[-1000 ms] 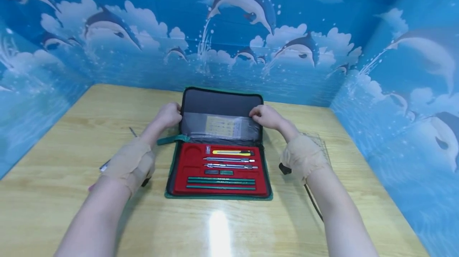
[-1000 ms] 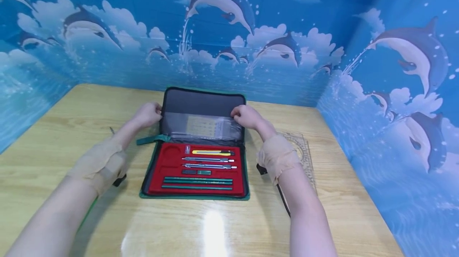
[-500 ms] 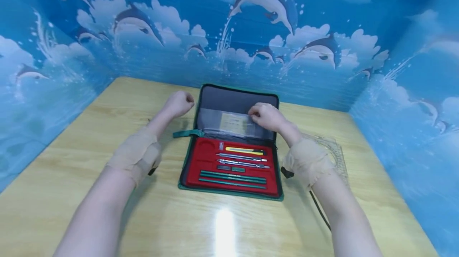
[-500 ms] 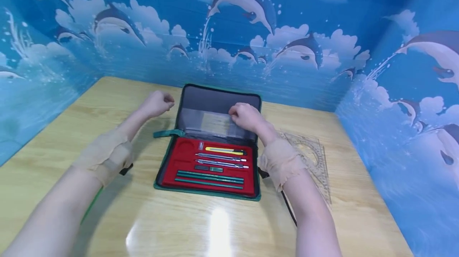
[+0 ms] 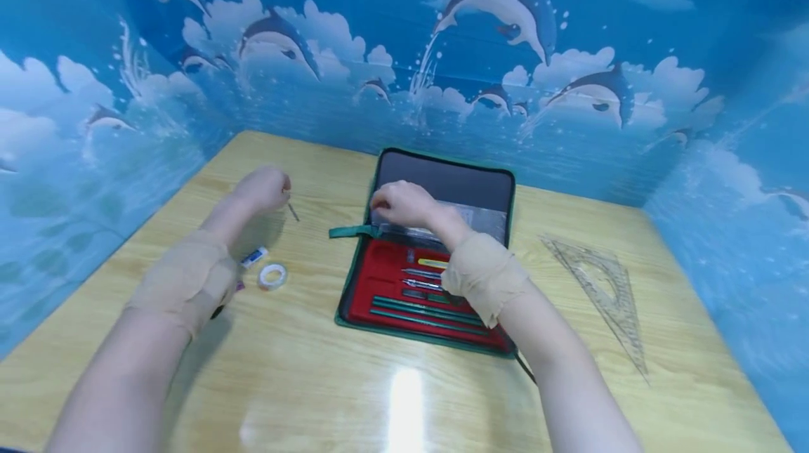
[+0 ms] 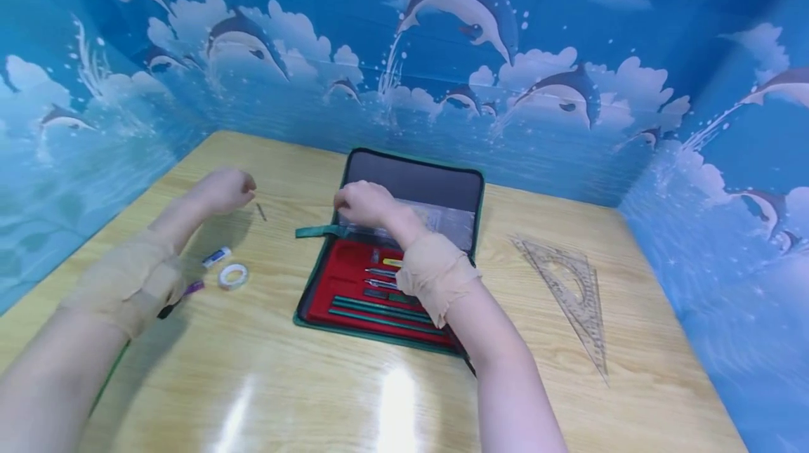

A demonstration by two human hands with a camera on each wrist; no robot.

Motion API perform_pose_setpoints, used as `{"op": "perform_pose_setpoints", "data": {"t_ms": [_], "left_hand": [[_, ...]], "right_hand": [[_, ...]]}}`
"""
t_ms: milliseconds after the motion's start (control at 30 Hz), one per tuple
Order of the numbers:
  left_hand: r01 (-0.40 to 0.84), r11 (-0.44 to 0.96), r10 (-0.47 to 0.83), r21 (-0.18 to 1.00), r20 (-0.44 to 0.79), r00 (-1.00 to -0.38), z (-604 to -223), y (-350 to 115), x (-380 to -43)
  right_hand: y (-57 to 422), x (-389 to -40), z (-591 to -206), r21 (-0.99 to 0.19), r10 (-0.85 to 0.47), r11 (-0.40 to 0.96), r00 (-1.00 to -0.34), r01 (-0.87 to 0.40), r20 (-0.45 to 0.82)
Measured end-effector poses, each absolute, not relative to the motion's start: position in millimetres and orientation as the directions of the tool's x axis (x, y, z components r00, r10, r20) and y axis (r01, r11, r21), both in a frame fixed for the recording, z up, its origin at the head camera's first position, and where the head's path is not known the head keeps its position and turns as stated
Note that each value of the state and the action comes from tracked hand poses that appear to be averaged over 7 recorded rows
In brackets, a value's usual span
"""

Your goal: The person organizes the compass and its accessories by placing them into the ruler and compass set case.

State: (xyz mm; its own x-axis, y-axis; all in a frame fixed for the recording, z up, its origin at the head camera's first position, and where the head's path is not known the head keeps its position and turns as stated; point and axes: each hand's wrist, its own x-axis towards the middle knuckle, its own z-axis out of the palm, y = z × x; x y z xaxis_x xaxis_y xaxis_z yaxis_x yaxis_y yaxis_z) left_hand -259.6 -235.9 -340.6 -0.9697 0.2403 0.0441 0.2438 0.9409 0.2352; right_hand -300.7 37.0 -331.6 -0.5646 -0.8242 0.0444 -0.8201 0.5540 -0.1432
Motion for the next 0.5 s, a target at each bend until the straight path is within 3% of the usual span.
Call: {"op": "perform_pose_setpoints", "data": {"t_ms": [133,200,367,500], "left_hand": [[0.285,0.957,0.28,0.061,0.078,-0.957,-361,-247,-256],[0.298,0.954,0.293,0.038,0.095,-0.951,-370,-250,-256],[0.372,0.927,0.374,-0.045,0.143,-0.916,-383,-248,-264],[0.471,0.871,0.487,-0.141,0.115,-0.866,-386,-244,-272]], "right_hand": [[5,-300,-341,-0.091,-0.836,0.543,-0.547,-0.835,0.026],[-11,-301,-347,-0.073,-0.834,0.548,-0.551,-0.833,0.03],[-47,-300,-360,-0.02,-0.798,0.602,-0.602,-0.798,0.022],[-71,-296,-364,0.015,-0.771,0.635,-0.635,-0.772,-0.032]]}}
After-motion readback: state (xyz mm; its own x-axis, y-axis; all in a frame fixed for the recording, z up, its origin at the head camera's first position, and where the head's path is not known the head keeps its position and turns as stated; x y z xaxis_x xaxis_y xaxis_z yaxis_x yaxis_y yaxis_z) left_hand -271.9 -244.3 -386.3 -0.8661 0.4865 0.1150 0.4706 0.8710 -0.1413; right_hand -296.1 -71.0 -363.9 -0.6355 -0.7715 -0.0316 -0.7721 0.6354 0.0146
